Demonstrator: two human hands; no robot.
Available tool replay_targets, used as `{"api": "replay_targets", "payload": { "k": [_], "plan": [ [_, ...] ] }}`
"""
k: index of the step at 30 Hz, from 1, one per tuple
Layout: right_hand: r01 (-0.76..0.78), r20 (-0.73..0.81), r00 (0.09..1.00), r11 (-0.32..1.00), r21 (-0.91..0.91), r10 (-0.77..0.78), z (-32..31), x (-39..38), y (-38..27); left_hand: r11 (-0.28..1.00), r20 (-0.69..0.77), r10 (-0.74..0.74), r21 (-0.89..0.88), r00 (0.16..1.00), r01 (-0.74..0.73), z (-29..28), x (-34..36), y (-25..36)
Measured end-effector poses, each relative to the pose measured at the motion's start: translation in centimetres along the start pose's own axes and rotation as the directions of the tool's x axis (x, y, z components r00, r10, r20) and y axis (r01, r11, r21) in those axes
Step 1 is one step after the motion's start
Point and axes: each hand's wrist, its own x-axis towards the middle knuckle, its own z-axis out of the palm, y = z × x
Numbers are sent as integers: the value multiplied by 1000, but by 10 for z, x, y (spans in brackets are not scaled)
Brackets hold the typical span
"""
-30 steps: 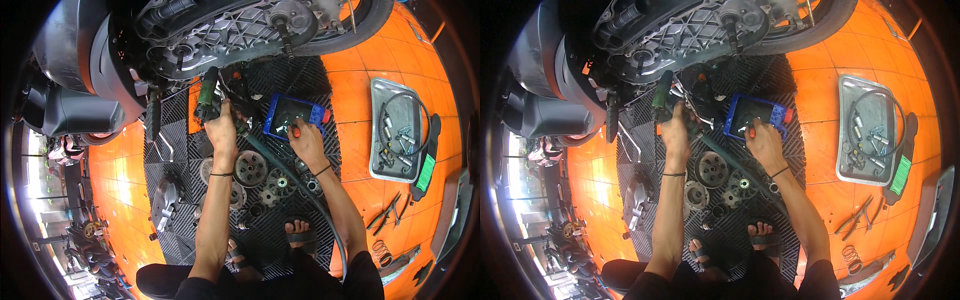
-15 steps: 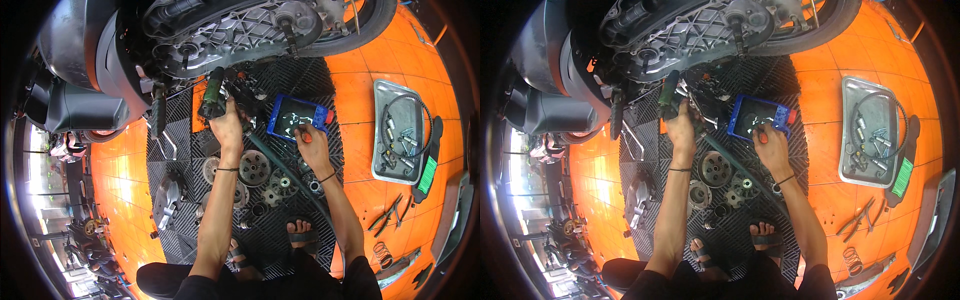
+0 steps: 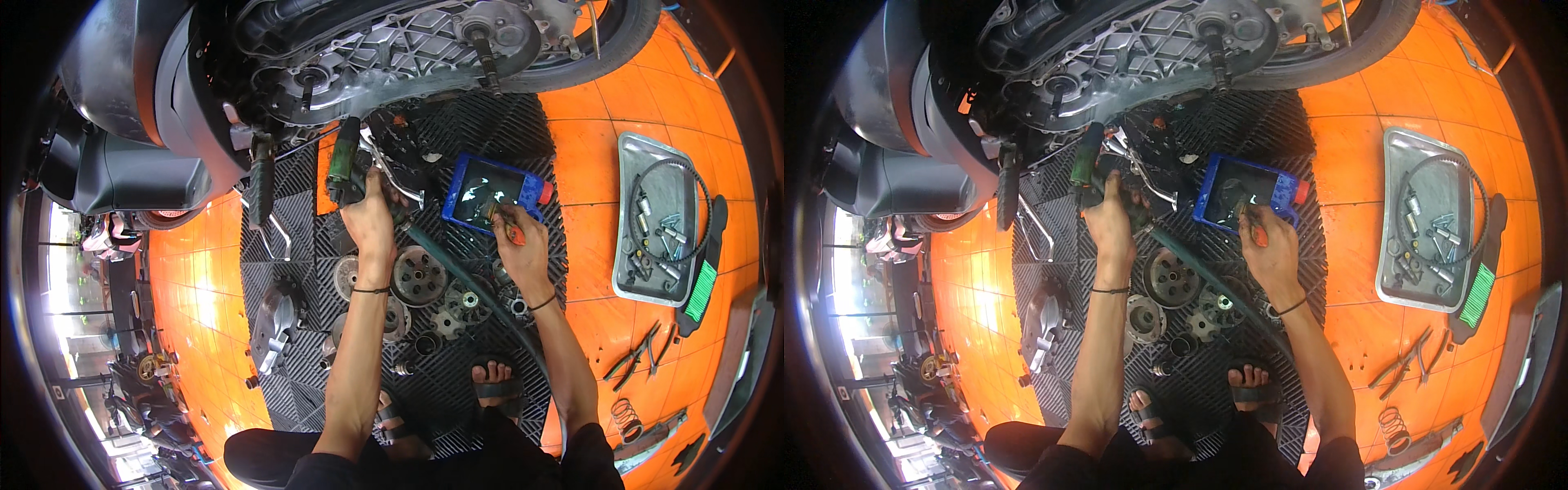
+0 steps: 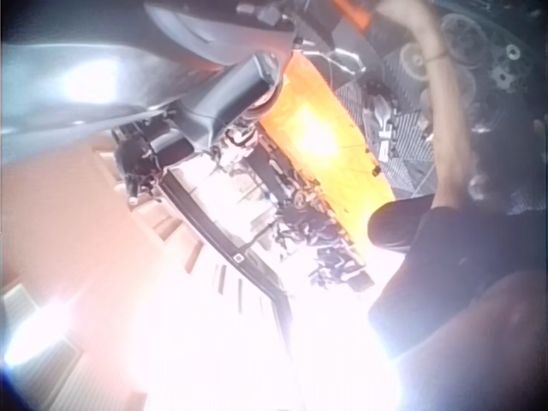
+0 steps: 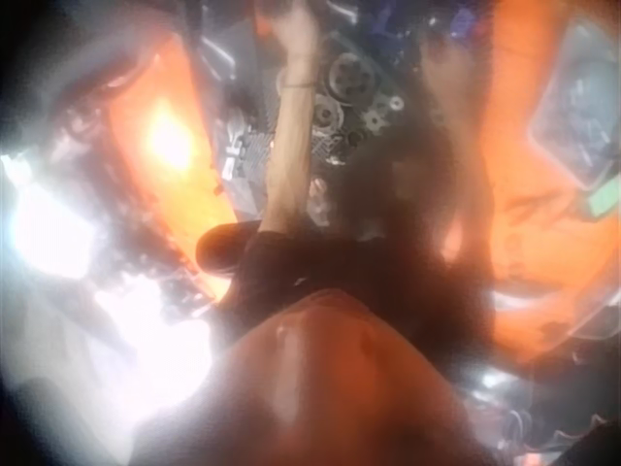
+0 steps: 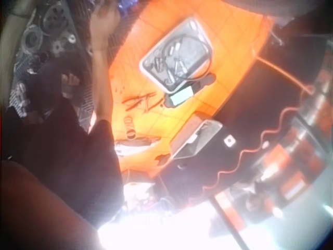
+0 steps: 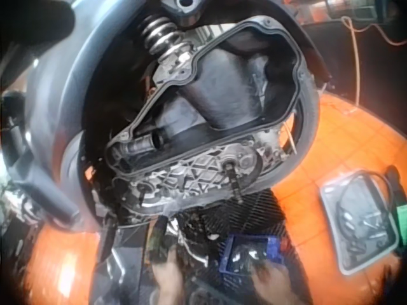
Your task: The person brushes the internal components of a motorcycle engine with a small brush, uses a power tool on the engine block, and manipulates various metallic gears and parts on a floor mat.
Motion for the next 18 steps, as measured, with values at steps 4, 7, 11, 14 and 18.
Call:
{"api": "replay_targets", "payload": {
  "k": [4,7,11,14,18],
  "plan": [
    [-20,8,1000,1000,-3,20,-6,-3,0,999,5,-41,-9,999,41,-8,0,2],
    [-60,-34,998,997,41,61,-11,-4,-5,998,5,-60,3,998,60,-10,-3,4],
    [-87,-54,994,994,68,91,-9,-1,15,995,-14,-89,-35,996,88,-18,-2,3],
    [-132,-87,986,984,120,143,-8,-4,15,992,-37,-104,-69,994,101,-25,-4,0],
    [-119,-51,991,985,129,126,-10,-5,19,993,-36,-111,-50,993,109,-32,-5,-2]
  ]
}}
